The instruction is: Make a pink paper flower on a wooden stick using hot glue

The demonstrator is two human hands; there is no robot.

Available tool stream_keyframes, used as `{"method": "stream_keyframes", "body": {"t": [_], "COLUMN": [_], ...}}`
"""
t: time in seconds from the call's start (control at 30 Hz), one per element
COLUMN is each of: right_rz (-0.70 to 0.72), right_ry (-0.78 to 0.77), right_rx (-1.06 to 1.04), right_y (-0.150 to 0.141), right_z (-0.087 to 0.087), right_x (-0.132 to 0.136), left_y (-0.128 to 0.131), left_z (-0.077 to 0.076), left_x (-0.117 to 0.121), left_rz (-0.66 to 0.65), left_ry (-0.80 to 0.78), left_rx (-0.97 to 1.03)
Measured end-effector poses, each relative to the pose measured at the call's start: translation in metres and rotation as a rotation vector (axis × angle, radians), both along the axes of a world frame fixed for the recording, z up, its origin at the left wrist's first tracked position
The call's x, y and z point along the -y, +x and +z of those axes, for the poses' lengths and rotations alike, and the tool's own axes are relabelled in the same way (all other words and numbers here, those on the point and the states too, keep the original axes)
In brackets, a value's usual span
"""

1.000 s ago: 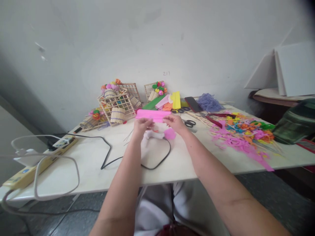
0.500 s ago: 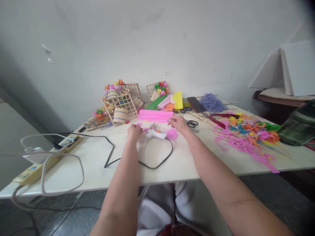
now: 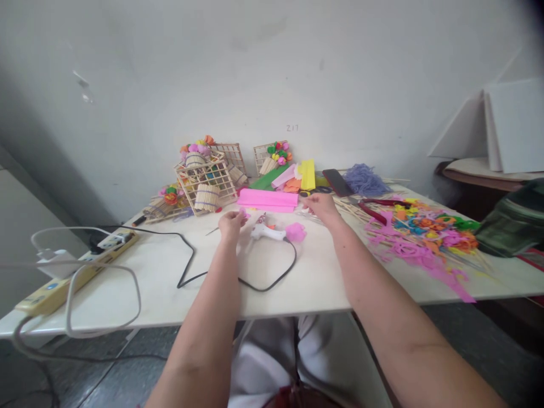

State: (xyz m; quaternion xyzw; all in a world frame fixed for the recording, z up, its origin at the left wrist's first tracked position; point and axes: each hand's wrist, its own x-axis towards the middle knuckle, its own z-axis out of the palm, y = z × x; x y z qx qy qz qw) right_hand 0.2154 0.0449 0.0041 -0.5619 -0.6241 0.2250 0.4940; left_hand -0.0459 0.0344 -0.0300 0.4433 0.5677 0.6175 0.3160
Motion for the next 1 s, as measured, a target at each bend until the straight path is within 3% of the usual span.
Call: {"method": "stream_keyframes", "body": {"t": [0.2, 0.4, 0.7, 1.0], "right_rz": [-0.168, -0.232, -0.273, -0.261], "right_ry": [-0.135, -0.208, -0.196, -0.193], "right_rx": [0.525, 0.742, 0.879, 0.925], "right_y": [0.022, 0.024, 0.024, 0.024], "right_z": [0.009, -0.001, -0.017, -0.028], "right_x": [-0.002, 0.01, 0.007, 0.004], "left_y": [0.029, 0.058, 0.087, 0.085], "left_z": [0.025, 0.043, 0.034, 0.02], "left_x": [0.015, 0.015, 0.014, 0.019], "left_rz": [-0.219, -0.373, -0.393, -0.319], "left_ry": [0.103, 0.107, 0.155, 0.21], "left_rx": [0.23, 0.23, 0.321, 0.321]}}
